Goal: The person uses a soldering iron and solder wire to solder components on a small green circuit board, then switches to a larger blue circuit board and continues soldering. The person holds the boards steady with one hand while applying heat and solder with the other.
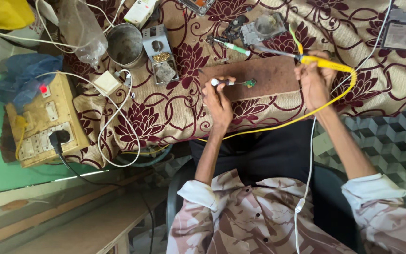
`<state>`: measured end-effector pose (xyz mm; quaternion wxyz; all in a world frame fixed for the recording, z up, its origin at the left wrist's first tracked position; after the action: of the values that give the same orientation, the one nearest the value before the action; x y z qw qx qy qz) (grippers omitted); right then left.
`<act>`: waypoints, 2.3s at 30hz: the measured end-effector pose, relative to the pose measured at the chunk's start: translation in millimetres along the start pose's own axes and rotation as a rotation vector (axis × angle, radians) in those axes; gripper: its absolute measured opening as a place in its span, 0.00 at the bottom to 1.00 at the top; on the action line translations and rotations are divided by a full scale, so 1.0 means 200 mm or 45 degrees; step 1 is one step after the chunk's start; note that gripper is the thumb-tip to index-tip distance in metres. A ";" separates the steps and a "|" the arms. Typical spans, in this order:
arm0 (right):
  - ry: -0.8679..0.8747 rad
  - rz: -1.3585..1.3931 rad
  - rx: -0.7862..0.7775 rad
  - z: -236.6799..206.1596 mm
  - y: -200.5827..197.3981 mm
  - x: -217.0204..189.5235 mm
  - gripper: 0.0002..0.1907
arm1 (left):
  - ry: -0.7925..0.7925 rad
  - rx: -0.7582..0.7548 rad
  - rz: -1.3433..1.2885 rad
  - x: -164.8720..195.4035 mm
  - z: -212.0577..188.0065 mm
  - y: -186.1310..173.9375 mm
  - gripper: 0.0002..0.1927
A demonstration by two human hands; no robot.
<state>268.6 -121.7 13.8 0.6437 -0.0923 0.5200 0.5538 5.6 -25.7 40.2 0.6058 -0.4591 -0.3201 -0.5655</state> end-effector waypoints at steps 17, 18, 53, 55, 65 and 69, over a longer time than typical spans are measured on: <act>-0.067 -0.367 -0.261 -0.09 0.01 -0.10 0.10 | 0.013 -0.032 -0.013 -0.03 -0.01 -0.04 0.06; -0.083 -0.488 -0.311 -0.08 0.02 -0.14 0.11 | 0.013 -0.052 -0.015 -0.03 -0.01 -0.03 0.06; -0.006 0.151 0.134 -0.07 -0.16 0.14 0.16 | -0.119 -0.119 -0.206 -0.05 -0.03 -0.02 0.05; 0.018 0.119 0.238 -0.08 -0.17 0.15 0.16 | -0.106 -0.109 -0.190 -0.05 -0.03 -0.02 0.04; -0.067 0.081 0.414 -0.09 -0.11 0.17 0.15 | -0.062 -0.082 -0.303 -0.06 -0.05 -0.03 0.08; -0.078 0.055 0.453 -0.10 -0.11 0.18 0.15 | -0.069 0.000 -0.566 -0.06 -0.03 0.01 0.11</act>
<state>269.1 -121.8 -32.1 0.6534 0.0509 0.5918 0.4693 4.4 -25.9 26.3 0.4573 -0.3922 -0.4298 -0.6725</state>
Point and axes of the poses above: each hand's wrist, its own z-axis towards the middle knuckle, its own y-axis out of the palm, x = y × z, the point moved 2 cm from there along z, towards the middle knuckle, and after that the axes turned 11 degrees about -y, right-handed, at the moved point
